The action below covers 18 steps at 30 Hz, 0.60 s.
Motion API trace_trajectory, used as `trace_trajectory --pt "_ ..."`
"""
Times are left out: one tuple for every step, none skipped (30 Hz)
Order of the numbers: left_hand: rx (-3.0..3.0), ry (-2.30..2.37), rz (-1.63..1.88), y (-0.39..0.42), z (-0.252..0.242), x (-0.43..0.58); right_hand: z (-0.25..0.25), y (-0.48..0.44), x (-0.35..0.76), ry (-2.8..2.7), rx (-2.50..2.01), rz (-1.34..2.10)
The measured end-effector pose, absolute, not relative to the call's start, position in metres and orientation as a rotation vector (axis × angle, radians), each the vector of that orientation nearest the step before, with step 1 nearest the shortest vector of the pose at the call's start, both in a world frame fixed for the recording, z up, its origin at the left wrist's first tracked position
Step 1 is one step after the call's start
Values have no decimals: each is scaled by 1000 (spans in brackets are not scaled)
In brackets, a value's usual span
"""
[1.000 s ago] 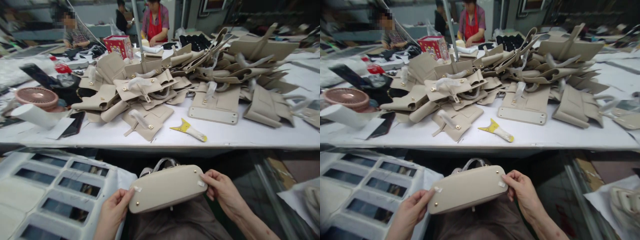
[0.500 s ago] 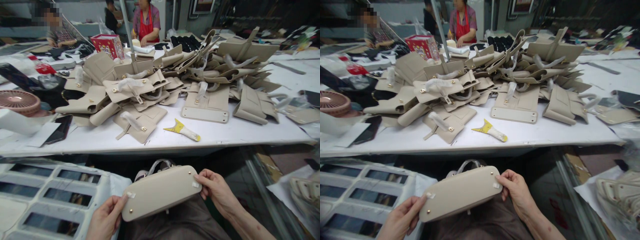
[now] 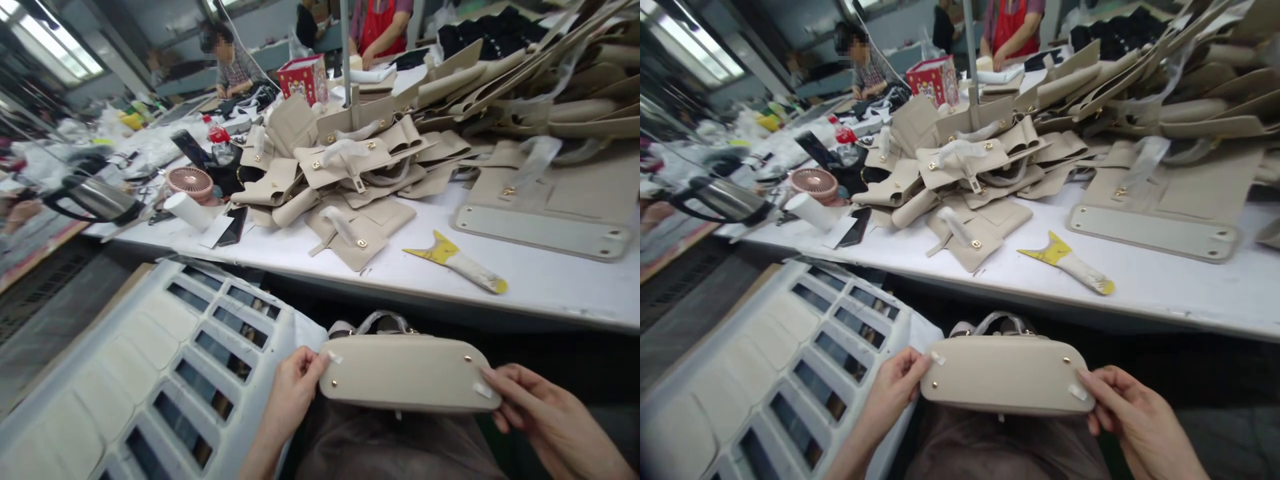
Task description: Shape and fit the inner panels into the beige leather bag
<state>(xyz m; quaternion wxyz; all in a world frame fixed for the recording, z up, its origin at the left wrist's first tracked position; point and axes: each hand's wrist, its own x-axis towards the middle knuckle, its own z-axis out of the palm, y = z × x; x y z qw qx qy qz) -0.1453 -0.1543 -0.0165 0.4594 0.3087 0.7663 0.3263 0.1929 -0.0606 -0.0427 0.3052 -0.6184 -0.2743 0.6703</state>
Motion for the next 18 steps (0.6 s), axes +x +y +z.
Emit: trace_trajectory --pt "762 1892 807 -155 -17 -145 -46 -61 194 -724 -1635 1782" --pt "768 1893 809 -155 -17 -145 -48 -61 195 -726 -1634 1783" --pt "774 1892 811 -156 -17 -145 -50 -60 195 -731 -1635 1777" --pt "778 1886 811 -156 -17 -145 -50 -60 195 -738 -1640 1765" --pt "781 1878 810 -156 -16 -145 -48 -59 194 -746 -1649 1746" --pt "781 1870 807 -156 -16 -144 -46 -59 193 -758 -1658 1729" --pt "779 1863 800 -155 -15 -144 -43 -58 191 -770 -1661 1720" --pt "774 1859 791 -156 -15 -144 -39 -58 189 -785 -1654 1719" --pt "767 1861 781 -156 -15 -144 -35 -58 186 -800 -1639 1726" --pt "759 1867 772 -156 -16 -145 -31 -57 184 -815 -1619 1735" --pt "751 1871 754 -157 -18 -146 -28 -57 182 -828 -1599 1743" --pt "743 1873 733 -157 -21 -148 -25 -56 180 -838 -1586 1746" --pt "737 1871 707 -158 -24 -151 -23 -56 178 -844 -1580 1739" --pt "731 1868 683 -158 -27 -153 -22 -55 177 -847 -1581 1727" --pt "725 1862 656 -158 -29 -154 -21 -54 176 -846 -1583 1711" --pt "720 1857 637 -158 -30 -155 -21 -54 176 -844 -1585 1699" --pt "719 1862 631 -158 -30 -155 -20 -53 175 -843 -1584 1691" --pt "722 1871 635 -157 -29 -154 -20 -53 175 -844 -1581 1687"
